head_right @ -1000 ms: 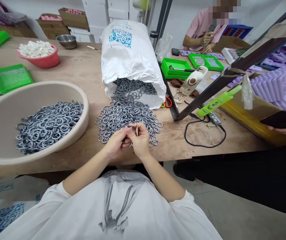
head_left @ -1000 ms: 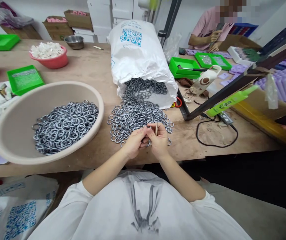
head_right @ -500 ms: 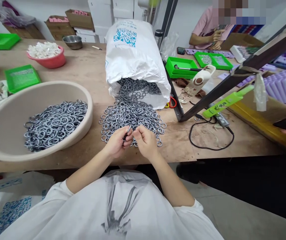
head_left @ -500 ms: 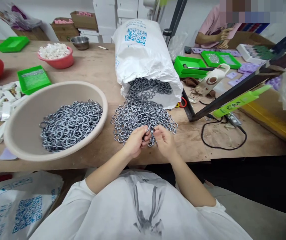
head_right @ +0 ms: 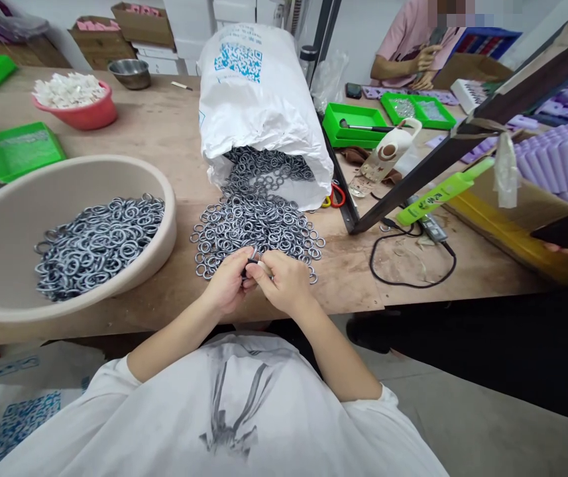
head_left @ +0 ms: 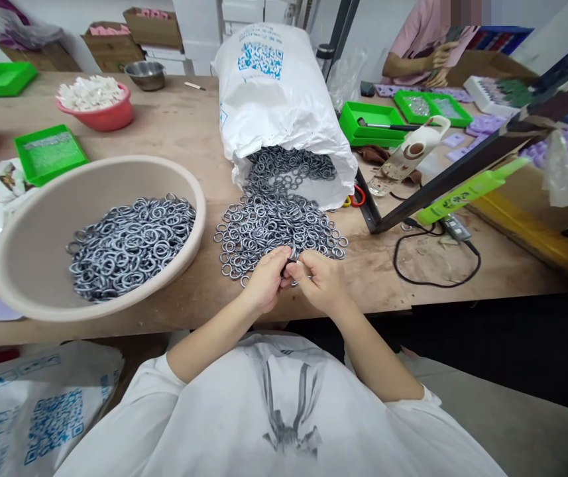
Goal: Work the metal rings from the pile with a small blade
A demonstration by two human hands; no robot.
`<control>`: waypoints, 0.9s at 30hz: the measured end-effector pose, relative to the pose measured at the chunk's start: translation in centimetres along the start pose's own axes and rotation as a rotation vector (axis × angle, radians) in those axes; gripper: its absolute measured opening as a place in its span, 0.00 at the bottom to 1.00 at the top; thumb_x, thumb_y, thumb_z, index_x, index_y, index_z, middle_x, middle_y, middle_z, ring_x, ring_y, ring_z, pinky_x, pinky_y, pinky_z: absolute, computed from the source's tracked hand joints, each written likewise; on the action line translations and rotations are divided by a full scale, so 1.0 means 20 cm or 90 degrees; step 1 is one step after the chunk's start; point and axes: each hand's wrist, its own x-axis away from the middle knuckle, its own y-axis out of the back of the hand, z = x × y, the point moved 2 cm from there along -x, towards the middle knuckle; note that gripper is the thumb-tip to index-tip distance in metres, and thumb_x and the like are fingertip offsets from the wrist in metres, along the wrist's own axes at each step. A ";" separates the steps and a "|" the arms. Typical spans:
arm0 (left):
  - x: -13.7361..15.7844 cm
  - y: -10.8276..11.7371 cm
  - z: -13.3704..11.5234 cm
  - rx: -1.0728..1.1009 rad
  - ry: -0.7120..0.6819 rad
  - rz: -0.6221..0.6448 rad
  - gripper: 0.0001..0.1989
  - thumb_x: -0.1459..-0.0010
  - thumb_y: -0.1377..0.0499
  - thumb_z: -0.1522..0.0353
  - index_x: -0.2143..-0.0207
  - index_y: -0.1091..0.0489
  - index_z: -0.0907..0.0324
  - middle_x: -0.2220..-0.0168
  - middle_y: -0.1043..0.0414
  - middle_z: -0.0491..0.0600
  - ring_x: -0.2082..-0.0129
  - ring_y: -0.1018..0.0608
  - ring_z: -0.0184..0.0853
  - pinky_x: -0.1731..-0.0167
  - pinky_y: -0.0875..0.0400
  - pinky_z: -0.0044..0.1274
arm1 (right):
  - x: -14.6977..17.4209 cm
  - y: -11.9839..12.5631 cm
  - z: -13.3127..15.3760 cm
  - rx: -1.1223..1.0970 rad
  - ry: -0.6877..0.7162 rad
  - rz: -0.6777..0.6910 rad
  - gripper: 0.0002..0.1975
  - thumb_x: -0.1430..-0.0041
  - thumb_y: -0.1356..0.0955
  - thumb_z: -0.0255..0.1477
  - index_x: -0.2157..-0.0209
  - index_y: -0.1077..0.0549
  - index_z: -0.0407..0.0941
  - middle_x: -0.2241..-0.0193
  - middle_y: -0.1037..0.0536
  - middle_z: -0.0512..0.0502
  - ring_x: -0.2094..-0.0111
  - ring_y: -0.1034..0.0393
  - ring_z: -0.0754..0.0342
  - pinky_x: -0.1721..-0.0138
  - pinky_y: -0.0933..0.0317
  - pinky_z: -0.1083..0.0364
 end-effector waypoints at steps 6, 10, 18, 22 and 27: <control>0.04 0.01 0.05 -0.070 0.052 0.094 0.20 0.47 0.36 0.56 0.76 0.42 0.58 0.82 0.44 0.38 0.86 0.44 0.21 0.85 0.54 0.17 | -0.07 0.04 -0.36 -0.064 -0.262 -0.176 0.26 0.31 0.45 0.48 0.77 0.39 0.47 0.81 0.36 0.52 0.75 0.41 0.56 0.71 0.46 0.56; 0.06 0.08 0.04 -0.090 0.069 0.078 0.18 0.47 0.36 0.56 0.74 0.36 0.60 0.81 0.38 0.41 0.85 0.39 0.22 0.85 0.49 0.17 | -0.19 0.15 -0.74 0.081 -0.412 -0.164 0.20 0.36 0.37 0.44 0.72 0.28 0.44 0.74 0.25 0.44 0.68 0.32 0.49 0.64 0.40 0.53; 0.02 0.18 0.01 -0.019 0.077 -0.012 0.15 0.53 0.35 0.66 0.62 0.28 0.62 0.77 0.31 0.43 0.83 0.34 0.24 0.87 0.47 0.16 | -0.33 0.15 -0.90 0.155 -0.376 -0.028 0.08 0.46 0.29 0.31 0.63 0.19 0.45 0.63 0.17 0.41 0.59 0.27 0.44 0.57 0.36 0.50; -0.01 0.20 0.01 0.011 0.087 -0.036 0.13 0.53 0.35 0.63 0.68 0.31 0.62 0.74 0.28 0.46 0.81 0.30 0.25 0.87 0.43 0.16 | -0.29 0.17 -0.82 0.102 -0.383 -0.097 0.10 0.44 0.31 0.34 0.67 0.21 0.43 0.71 0.20 0.43 0.67 0.29 0.48 0.64 0.38 0.52; -0.07 0.11 0.05 -0.033 0.035 -0.015 0.19 0.55 0.30 0.59 0.67 0.31 0.62 0.73 0.29 0.45 0.81 0.31 0.24 0.87 0.44 0.15 | -0.15 -0.02 -0.44 -0.327 -0.322 -0.126 0.13 0.44 0.31 0.41 0.65 0.25 0.45 0.75 0.27 0.51 0.76 0.38 0.56 0.73 0.42 0.56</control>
